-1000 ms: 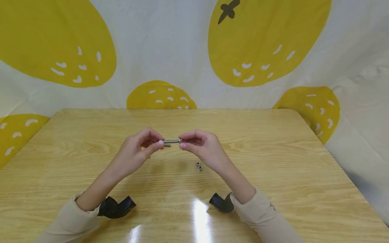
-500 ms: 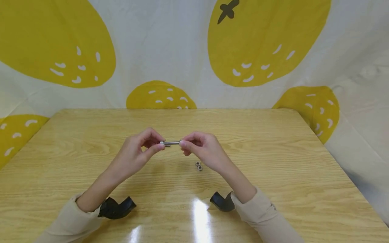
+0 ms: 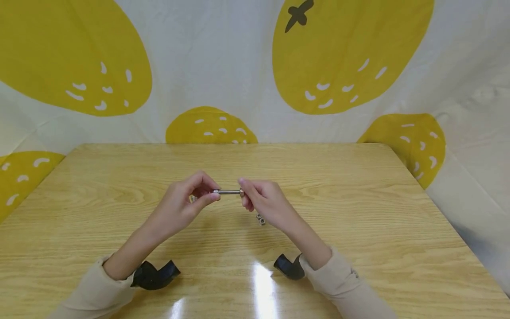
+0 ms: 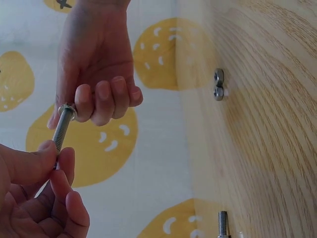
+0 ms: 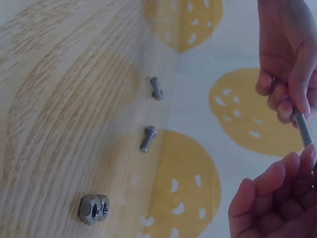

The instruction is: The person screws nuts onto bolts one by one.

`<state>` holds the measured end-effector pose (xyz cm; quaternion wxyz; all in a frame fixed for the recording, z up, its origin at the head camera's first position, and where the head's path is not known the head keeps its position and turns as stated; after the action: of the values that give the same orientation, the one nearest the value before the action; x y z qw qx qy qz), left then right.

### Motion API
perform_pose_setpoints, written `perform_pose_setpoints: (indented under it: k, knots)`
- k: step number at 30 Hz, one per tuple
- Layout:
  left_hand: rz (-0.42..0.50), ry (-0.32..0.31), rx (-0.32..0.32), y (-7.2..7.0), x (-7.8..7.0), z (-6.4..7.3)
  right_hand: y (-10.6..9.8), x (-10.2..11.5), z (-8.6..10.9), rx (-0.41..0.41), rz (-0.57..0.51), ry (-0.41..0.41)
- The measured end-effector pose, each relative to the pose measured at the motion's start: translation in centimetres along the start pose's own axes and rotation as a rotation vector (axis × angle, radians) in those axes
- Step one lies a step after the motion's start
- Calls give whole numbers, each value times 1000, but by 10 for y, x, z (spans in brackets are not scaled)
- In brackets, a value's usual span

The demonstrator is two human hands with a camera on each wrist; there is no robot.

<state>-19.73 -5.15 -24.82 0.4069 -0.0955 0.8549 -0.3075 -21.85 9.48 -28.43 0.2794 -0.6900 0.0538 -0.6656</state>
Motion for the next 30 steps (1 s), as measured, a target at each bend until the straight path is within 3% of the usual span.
perform_pose_setpoints:
  k: [5, 9, 20, 30]
  knots:
    - [31, -16, 3, 0, 2, 1, 1, 0, 0, 44, -7, -8]
    - [39, -38, 2, -1, 3, 2, -4, 5, 2, 92, 11, -83]
    - [33, -61, -8, -5, 3, 1, -21, 20, 12, -4, 62, -235]
    - [60, -46, -24, -5, 1, 2, -16, 21, 11, -9, 58, -267]
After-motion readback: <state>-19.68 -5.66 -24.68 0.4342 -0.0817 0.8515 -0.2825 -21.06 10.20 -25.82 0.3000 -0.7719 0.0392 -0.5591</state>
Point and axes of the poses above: each hand's wrist, its own z-axis away from the middle knuckle, its own y-axis out of the palm, x = y × z, the point moved 8 cm from there along -z, towards the middle knuckle, and after that the axes turned 7 degrees about y, right-handed, at the moved point
